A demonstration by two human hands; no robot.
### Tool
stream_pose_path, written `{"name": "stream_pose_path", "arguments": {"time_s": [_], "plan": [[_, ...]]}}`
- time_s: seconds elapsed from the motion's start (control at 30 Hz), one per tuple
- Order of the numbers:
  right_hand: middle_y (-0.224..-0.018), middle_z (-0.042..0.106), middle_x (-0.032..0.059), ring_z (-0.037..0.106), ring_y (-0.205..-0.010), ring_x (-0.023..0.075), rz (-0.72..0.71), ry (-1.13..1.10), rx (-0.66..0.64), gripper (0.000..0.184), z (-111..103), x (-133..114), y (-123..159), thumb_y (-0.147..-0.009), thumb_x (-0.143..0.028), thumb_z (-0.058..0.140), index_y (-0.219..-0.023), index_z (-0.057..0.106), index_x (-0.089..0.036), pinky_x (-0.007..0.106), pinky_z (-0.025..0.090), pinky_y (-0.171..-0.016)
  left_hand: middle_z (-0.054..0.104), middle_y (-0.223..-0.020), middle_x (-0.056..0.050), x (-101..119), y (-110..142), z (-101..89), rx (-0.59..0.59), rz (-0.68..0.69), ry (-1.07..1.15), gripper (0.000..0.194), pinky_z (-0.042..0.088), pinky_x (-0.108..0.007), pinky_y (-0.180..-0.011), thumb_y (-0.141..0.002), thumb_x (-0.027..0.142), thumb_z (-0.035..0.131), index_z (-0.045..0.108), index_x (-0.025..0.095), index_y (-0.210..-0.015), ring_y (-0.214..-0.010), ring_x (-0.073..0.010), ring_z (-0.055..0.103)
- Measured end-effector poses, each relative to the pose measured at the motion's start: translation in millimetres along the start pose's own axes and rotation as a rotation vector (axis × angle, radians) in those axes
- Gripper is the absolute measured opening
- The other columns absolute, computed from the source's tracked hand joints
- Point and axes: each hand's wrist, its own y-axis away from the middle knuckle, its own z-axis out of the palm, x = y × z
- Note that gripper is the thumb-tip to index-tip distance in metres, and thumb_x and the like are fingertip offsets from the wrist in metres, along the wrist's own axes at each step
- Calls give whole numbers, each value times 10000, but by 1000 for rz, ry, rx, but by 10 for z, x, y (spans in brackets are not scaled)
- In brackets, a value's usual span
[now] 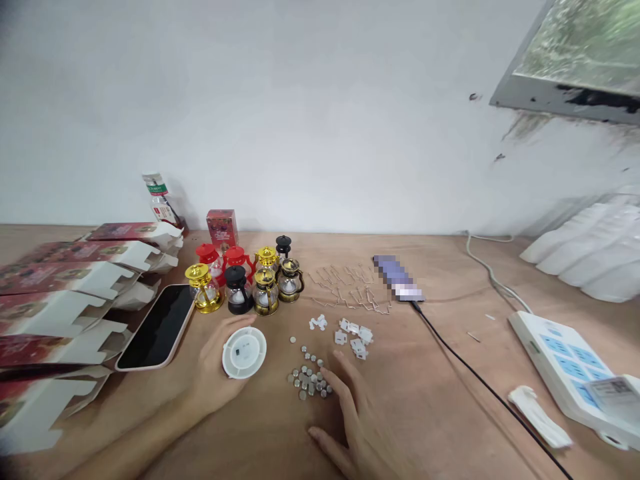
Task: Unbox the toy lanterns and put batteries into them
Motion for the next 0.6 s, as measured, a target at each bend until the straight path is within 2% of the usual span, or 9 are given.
{"name": "stream_pose_path", "arguments": {"time_s": [0.1,0.2,0.3,0.47,0.6], "plan": [[-1498,279,109,326,-1353,265,111,-67,-317,680,-51,2,-38,-857,-357,549,-1443,225,-242,421,437,-1017,620,-1070,-106,-9,3,7,-6,3,1,422,517,-358,-818,-722,143,559,491,189,-1136,-985,-227,611],[-1547,144,90,175,-1405,293,103,-109,-476,699,6,-62,-253,-845,-412,567,-1447,246,-258,483,334,-1086,621,-1072,-106,-18,5,3,-11,12,1,427,518,-361,-822,-717,139,558,493,187,-1135,-988,-229,611],[-1545,137,121,151,-1407,304,21,-130,-484,675,137,-115,-535,-857,-418,556,-1441,272,-235,504,291,-1102,621,-1074,-106,-14,2,-6,-16,18,-1,424,519,-367,-829,-723,146,558,491,189,-1140,-996,-231,609],[-1467,329,189,274,-1375,275,-191,-151,-390,467,405,-94,-934,-913,-344,482,-1323,454,-124,469,282,-1119,620,-1061,-105,4,-11,-19,-21,19,-4,398,525,-353,-815,-744,176,567,494,187,-1135,-983,-225,612],[-1378,472,160,390,-1318,227,-290,-236,-319,336,522,-29,-1132,-926,-246,457,-1232,539,-132,418,334,-1104,618,-1051,-100,11,-18,-27,-23,11,0,393,527,-347,-798,-744,157,545,502,192,-1132,-963,-221,618]]}}
